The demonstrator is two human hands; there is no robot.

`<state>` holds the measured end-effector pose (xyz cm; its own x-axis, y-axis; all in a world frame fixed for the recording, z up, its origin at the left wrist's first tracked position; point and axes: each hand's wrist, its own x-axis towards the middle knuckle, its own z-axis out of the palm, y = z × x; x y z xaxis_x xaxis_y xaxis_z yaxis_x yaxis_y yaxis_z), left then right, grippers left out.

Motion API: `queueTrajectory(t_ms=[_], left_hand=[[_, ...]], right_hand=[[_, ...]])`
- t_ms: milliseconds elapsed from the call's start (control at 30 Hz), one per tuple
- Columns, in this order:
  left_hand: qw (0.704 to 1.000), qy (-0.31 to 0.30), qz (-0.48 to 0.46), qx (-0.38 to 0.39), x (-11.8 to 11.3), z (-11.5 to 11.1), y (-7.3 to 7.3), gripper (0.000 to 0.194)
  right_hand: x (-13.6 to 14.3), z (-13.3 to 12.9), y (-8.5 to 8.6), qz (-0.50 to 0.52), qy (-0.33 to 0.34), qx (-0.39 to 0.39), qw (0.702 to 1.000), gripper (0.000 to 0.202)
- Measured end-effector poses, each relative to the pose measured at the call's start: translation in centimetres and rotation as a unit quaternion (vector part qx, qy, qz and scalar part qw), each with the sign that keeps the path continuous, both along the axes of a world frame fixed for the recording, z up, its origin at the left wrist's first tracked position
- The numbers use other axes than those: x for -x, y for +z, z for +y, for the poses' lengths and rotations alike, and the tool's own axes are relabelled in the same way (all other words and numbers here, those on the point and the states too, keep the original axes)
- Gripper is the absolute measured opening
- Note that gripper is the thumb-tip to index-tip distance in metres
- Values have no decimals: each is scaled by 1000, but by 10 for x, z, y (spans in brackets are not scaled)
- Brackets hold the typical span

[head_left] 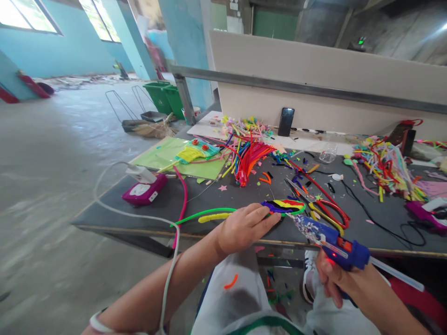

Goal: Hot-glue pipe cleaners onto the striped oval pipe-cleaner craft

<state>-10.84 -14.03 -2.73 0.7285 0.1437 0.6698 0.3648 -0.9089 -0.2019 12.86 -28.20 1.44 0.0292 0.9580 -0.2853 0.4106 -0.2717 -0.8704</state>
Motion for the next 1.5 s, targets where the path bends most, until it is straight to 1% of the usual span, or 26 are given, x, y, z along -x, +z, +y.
queueTrajectory(t_ms=[167,400,567,800,933,1067,1200,1300,1500], left_hand=[[1000,-5,4,-7,0,-1,2,33],[1000,-5,25,-11,0,-2,3,34],[1000,-10,22,-18,0,-2,4,35],[1000,-15,17,-14,0,-2,4,34],[1000,-10,19,-23,-1,-2,6,32],[1000,-18,10,-18,-1,-2,7,33],[999,-16,28,-10,0,-1,5,38],[999,-12,29,-19,0,-2,5,35],[999,-16,22,-24,-1,-1,5,32]], right_hand=[[-3,-1,4,18,-2,10,1000,52],[-8,1,2,54,35,22,998,49],[-16,-1,4,55,16,31,998,48],[-10,1,4,74,11,25,997,49],[-12,2,2,89,6,26,996,48],[-11,1,2,105,12,25,994,46],[-7,1,3,84,6,16,996,48],[-8,0,4,55,11,16,998,50],[-12,2,6,16,51,31,998,55]])
